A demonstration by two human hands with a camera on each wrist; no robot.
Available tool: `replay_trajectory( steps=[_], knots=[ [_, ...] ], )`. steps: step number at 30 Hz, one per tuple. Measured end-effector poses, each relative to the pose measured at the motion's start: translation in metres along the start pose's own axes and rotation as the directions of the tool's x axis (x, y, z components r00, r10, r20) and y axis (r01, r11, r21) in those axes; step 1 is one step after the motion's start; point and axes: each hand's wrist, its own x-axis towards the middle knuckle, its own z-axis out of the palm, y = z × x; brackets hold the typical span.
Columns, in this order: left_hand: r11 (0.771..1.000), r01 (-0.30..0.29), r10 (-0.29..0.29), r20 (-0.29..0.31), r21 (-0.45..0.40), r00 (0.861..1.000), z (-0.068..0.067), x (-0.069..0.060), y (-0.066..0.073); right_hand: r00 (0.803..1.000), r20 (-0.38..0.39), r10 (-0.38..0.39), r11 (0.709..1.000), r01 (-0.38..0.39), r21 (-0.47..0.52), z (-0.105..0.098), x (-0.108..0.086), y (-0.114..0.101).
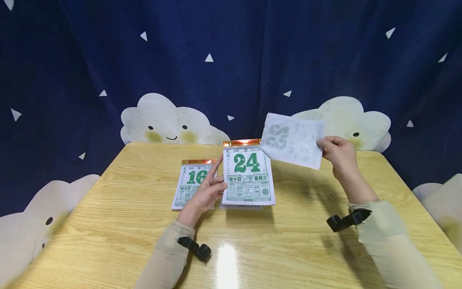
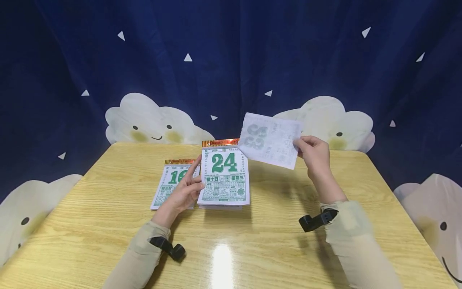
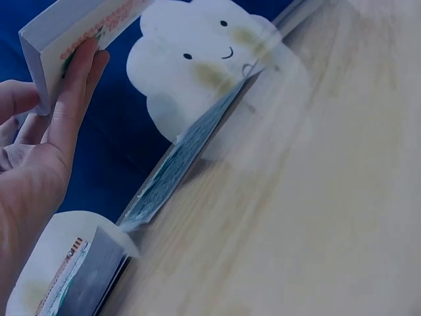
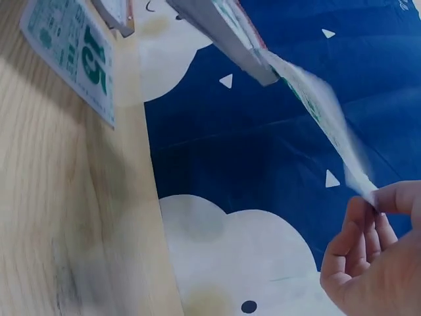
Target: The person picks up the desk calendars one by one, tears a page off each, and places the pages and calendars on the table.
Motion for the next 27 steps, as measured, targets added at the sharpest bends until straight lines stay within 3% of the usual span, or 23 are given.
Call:
replay_trajectory(
  steps=[4,8,13,27],
  knots=[
    [1.000,0.013,-0.014,0.010,0.013,1.000,-0.002,0.000,0.000,1.000,-0.017,0.018,1.000,-0.017,0.026,-0.007,0.002,0.003],
    [1.000,0.019,-0.019,-0.010,0.022,1.000,-0.003,0.000,0.000,0.994,-0.101,0.032,0.993,-0.020,0.113,-0.013,0.004,0.005],
    [0.999,0.021,-0.020,-0.024,0.025,1.000,-0.005,-0.002,-0.001,0.979,-0.201,0.041,0.993,-0.018,0.118,-0.022,0.006,0.006],
    [0.997,0.076,-0.076,0.013,0.002,0.997,0.002,0.005,-0.013,0.972,-0.235,0.020,0.997,-0.001,0.080,-0.040,0.003,0.016]
  ],
)
